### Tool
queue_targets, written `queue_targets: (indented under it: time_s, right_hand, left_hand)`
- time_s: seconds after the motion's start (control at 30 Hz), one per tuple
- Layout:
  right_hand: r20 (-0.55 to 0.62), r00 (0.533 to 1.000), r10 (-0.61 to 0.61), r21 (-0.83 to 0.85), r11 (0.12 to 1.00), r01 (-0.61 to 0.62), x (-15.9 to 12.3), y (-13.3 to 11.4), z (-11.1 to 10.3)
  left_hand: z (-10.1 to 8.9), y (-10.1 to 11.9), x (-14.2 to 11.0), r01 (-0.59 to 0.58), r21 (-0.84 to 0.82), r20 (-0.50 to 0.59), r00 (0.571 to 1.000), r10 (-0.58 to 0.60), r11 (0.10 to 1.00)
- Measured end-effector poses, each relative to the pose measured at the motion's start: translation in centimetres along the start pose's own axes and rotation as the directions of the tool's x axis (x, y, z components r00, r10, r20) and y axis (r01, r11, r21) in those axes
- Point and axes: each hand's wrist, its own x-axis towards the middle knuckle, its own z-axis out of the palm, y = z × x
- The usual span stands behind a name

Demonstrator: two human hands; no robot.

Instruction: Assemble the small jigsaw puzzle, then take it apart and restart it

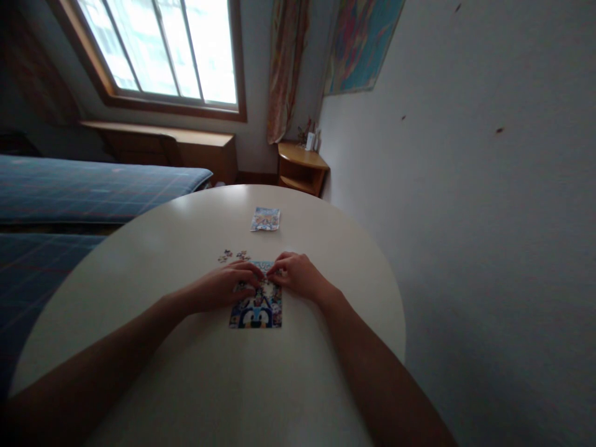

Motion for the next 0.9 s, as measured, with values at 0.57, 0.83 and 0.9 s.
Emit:
queue_targets:
  time_s: [0.57, 0.83, 0.9]
  right_hand:
    - [-0.050, 0.996, 0.080, -0.077, 0.994, -0.083, -0.8, 1.1, -2.2]
    - [-0.023, 0.998, 0.060, -0.034, 0.998, -0.061, -0.5, 0.2, -1.7]
    - [-0.010, 0.999, 0.052, -0.024, 0.998, -0.053, -0.4, 0.0, -1.4]
  left_hand:
    - [0.0, 1.7, 0.0, 0.008, 0.240, 0.068, 0.997, -0.025, 0.971]
    - [0.3, 2.8, 0.2, 0.039, 0.309, 0.073, 0.995, -0.065, 0.950]
    - [0.6, 2.7, 0.3, 0.037, 0.307, 0.058, 0.997, -0.058, 0.951]
